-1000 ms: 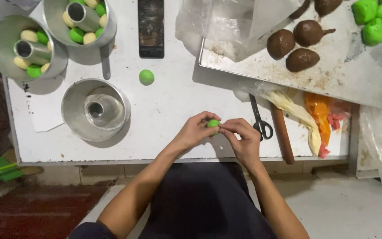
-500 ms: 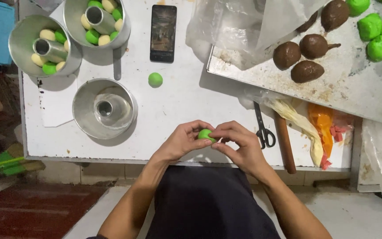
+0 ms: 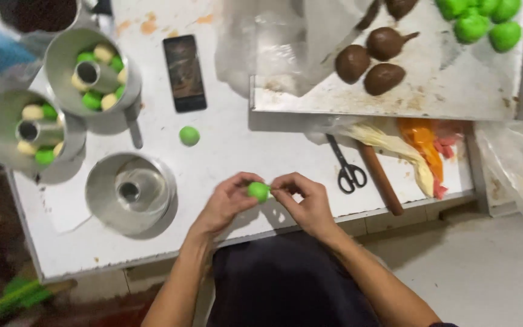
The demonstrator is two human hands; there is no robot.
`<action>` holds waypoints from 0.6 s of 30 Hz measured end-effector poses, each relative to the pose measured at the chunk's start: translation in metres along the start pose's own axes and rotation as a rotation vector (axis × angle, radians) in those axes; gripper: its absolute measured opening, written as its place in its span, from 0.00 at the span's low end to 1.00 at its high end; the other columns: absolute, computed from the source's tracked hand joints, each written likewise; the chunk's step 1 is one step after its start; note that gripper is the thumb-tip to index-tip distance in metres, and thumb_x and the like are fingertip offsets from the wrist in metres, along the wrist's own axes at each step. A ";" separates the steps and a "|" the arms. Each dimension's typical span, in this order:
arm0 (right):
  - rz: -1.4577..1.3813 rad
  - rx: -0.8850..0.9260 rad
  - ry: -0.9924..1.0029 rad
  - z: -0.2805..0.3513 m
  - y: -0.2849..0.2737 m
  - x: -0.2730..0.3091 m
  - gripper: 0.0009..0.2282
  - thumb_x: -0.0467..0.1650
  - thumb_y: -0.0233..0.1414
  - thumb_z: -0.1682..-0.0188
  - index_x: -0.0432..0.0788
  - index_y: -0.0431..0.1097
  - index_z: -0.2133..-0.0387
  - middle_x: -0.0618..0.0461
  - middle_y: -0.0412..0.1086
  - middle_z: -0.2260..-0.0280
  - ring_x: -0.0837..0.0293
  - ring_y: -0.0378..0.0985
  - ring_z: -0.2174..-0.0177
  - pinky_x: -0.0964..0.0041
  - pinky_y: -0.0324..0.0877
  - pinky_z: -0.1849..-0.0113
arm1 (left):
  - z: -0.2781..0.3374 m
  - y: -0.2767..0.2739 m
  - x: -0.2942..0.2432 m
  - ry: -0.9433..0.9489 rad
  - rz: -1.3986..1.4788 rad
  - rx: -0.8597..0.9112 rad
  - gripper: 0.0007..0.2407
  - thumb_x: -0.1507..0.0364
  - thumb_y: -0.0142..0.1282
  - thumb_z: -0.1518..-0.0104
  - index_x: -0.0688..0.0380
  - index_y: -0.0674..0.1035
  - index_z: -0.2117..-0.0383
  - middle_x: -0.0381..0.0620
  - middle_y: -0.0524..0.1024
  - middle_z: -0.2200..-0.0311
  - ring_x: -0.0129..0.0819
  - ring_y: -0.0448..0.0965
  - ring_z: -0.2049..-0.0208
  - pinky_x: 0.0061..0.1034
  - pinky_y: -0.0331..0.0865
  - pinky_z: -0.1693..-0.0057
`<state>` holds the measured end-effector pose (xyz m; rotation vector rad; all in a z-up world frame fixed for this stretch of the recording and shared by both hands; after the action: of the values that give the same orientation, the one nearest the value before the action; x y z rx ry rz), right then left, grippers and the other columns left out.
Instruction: Shaping small portions of green and white dough into balls and arranging them in circular cake tins.
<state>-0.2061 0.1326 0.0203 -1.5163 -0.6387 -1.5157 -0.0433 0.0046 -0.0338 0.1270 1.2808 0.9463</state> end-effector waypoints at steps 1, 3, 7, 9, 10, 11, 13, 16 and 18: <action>0.003 -0.023 -0.001 -0.002 -0.006 0.005 0.07 0.22 0.61 0.55 0.42 0.79 0.64 0.51 0.80 0.73 0.60 0.79 0.74 0.65 0.76 0.68 | -0.012 -0.014 0.002 -0.006 -0.006 0.021 0.22 0.79 0.68 0.52 0.70 0.75 0.49 0.53 0.76 0.56 0.39 0.80 0.54 0.32 0.76 0.47; -0.164 -0.023 0.001 -0.007 -0.022 0.015 0.22 0.19 0.51 0.51 0.36 0.63 0.42 0.37 0.75 0.50 0.54 0.82 0.66 0.61 0.77 0.62 | -0.041 -0.041 0.003 0.169 -0.231 -0.232 0.22 0.77 0.70 0.52 0.61 0.75 0.49 0.48 0.74 0.53 0.35 0.75 0.50 0.28 0.71 0.43; 0.036 -0.231 -0.157 -0.041 -0.138 -0.011 0.18 0.26 0.52 0.48 0.25 0.65 0.46 0.23 0.70 0.52 0.38 0.75 0.53 0.46 0.73 0.56 | -0.074 -0.003 -0.063 0.077 -1.099 -0.418 0.28 0.60 0.68 0.48 0.60 0.74 0.42 0.71 0.61 0.47 0.67 0.71 0.46 0.50 0.63 0.37; 0.403 -0.380 -0.237 -0.073 -0.229 -0.046 0.24 0.29 0.57 0.46 0.23 0.59 0.41 0.21 0.65 0.48 0.26 0.65 0.44 0.35 0.58 0.43 | -0.078 0.007 -0.062 0.324 -1.141 -0.658 0.22 0.64 0.67 0.44 0.60 0.78 0.45 0.66 0.57 0.45 0.61 0.63 0.46 0.41 0.55 0.37; 0.411 -0.391 -0.239 -0.094 -0.272 -0.057 0.24 0.29 0.57 0.46 0.23 0.59 0.41 0.21 0.65 0.48 0.26 0.65 0.44 0.35 0.58 0.43 | -0.080 0.016 -0.059 0.332 -1.137 -0.648 0.22 0.64 0.67 0.44 0.60 0.78 0.45 0.66 0.57 0.45 0.61 0.63 0.46 0.41 0.55 0.37; 0.496 -0.586 -0.158 -0.113 -0.317 -0.067 0.20 0.26 0.58 0.47 0.32 0.61 0.44 0.33 0.66 0.51 0.39 0.68 0.53 0.47 0.64 0.51 | -0.081 0.026 -0.056 0.459 -1.164 -0.641 0.16 0.71 0.64 0.41 0.59 0.79 0.48 0.59 0.61 0.50 0.51 0.67 0.50 0.36 0.63 0.46; 0.567 -0.750 -0.058 -0.145 -0.391 -0.108 0.17 0.23 0.58 0.48 0.41 0.62 0.47 0.46 0.67 0.55 0.53 0.71 0.61 0.59 0.70 0.59 | -0.065 0.046 -0.042 0.555 -1.200 -0.656 0.11 0.78 0.60 0.39 0.57 0.80 0.50 0.52 0.65 0.55 0.42 0.71 0.54 0.30 0.71 0.55; 0.845 -0.771 -0.062 -0.199 -0.475 -0.161 0.34 0.23 0.61 0.58 0.29 0.52 0.38 0.29 0.68 0.43 0.33 0.71 0.45 0.47 0.64 0.45 | -0.068 0.080 -0.022 0.280 -1.122 -0.594 0.12 0.70 0.56 0.38 0.54 0.78 0.49 0.51 0.66 0.52 0.33 0.73 0.64 0.22 0.69 0.63; 0.930 -0.590 -0.037 -0.221 -0.490 -0.163 0.37 0.29 0.63 0.55 0.37 0.48 0.34 0.31 0.71 0.52 0.29 0.71 0.54 0.42 0.68 0.53 | -0.070 0.105 -0.009 0.289 -1.039 -0.545 0.12 0.70 0.55 0.38 0.54 0.79 0.50 0.47 0.70 0.56 0.30 0.72 0.65 0.23 0.69 0.57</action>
<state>-0.7556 0.2198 -0.0571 -1.8805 0.5247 -0.9517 -0.1579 0.0368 0.0087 -1.0402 1.0760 0.3616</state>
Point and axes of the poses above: each hand's wrist, its own z-axis away from the middle knuckle, its own y-axis out of the palm, x = y × z, the point moved 1 cm from there along -z, towards the middle knuckle
